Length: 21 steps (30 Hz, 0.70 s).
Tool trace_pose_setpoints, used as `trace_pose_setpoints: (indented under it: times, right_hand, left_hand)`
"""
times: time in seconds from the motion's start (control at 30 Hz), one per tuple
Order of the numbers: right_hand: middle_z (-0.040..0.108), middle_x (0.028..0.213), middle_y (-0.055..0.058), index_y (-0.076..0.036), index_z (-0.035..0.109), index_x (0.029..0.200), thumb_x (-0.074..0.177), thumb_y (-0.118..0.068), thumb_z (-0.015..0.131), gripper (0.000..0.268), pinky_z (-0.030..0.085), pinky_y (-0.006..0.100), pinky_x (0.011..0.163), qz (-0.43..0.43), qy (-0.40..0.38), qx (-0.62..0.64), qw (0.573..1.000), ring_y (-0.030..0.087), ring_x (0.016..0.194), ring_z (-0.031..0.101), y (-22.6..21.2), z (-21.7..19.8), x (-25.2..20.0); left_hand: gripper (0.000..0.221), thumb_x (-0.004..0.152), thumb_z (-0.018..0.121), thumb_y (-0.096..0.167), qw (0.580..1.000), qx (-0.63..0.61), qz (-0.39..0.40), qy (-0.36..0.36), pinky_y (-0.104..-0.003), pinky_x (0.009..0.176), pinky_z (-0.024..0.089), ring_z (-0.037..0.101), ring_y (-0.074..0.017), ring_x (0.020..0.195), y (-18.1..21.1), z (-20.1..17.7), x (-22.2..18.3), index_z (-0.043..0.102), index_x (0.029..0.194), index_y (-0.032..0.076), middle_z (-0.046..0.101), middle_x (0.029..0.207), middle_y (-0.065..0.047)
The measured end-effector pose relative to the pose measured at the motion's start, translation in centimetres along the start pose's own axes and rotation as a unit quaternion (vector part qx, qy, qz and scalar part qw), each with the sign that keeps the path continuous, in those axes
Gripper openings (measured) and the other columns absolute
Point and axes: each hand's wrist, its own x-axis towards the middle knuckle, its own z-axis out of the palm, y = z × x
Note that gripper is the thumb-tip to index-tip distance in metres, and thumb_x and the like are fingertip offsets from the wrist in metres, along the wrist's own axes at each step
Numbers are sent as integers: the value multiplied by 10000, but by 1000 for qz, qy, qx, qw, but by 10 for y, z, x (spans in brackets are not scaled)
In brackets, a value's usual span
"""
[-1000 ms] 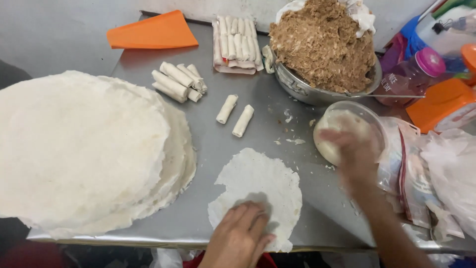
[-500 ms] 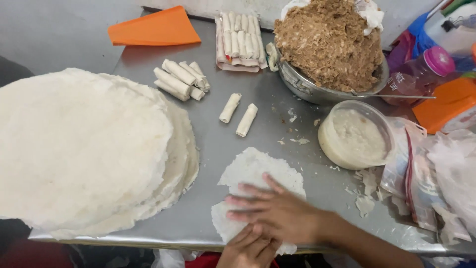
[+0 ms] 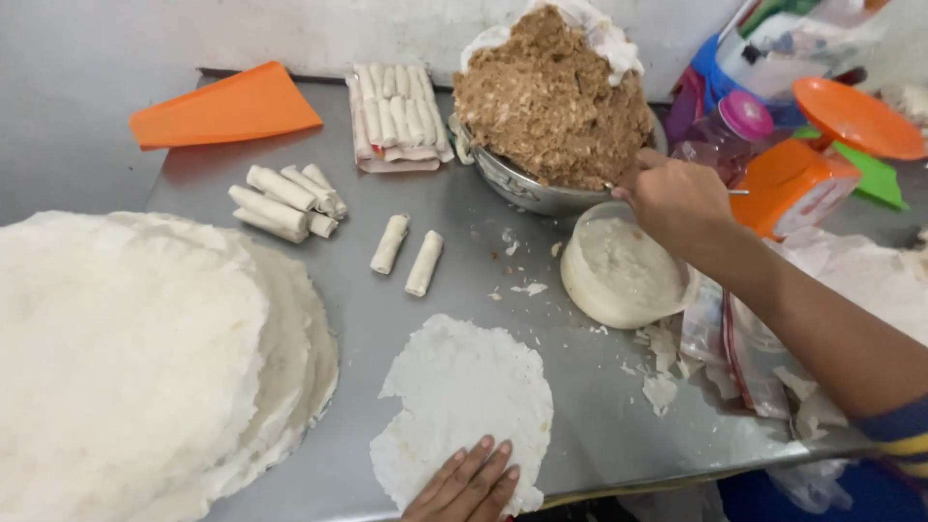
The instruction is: Manually assembling and rolling lumpia spring rolls at a high speed on a production table.
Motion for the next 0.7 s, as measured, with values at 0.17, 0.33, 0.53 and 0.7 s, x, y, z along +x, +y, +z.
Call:
trace_pose_setpoints:
  times: [0.17, 0.33, 0.53, 0.7]
  right_hand:
    - [759, 1053, 55, -117, 793, 1073, 1024, -293, 663, 224, 604, 290, 576, 29, -95, 177, 979, 178, 874, 733, -13, -73, -5]
    - [774, 1145, 86, -161, 812, 1079, 988, -312, 706, 206, 515, 469, 948, 193, -142, 363, 901, 269, 1028, 680, 10, -86, -3]
    - [762, 861, 13, -201, 814, 1050, 1092, -440, 608, 319, 473, 338, 504, 130, -122, 107, 978, 213, 715, 674, 19, -51, 6]
    - [791, 1054, 23, -142, 838, 1036, 1005, -354, 679, 267, 551, 413, 722, 50, -101, 233, 966, 226, 872, 731, 20, -62, 8]
  left_hand:
    - [167, 1038, 694, 207, 998, 42, 1, 52, -317, 1055, 526, 656, -204, 1270, 7, -2, 2, 765, 1176, 145, 712, 1341, -27]
    - [202, 1055, 644, 178, 997, 56, -12, 48, -327, 1087, 498, 653, -199, 1282, 11, -7, 4, 744, 1225, 132, 699, 1360, -41]
    - [227, 1060, 603, 155, 997, 69, -4, 38, -323, 1085, 488, 651, -190, 1281, 12, -7, 7, 739, 1241, 130, 697, 1359, -39]
    - [425, 1091, 328, 243, 982, 188, 29, -3, -381, 1109, 468, 588, -213, 1358, 14, 23, -28, 591, 1406, 130, 614, 1471, -47]
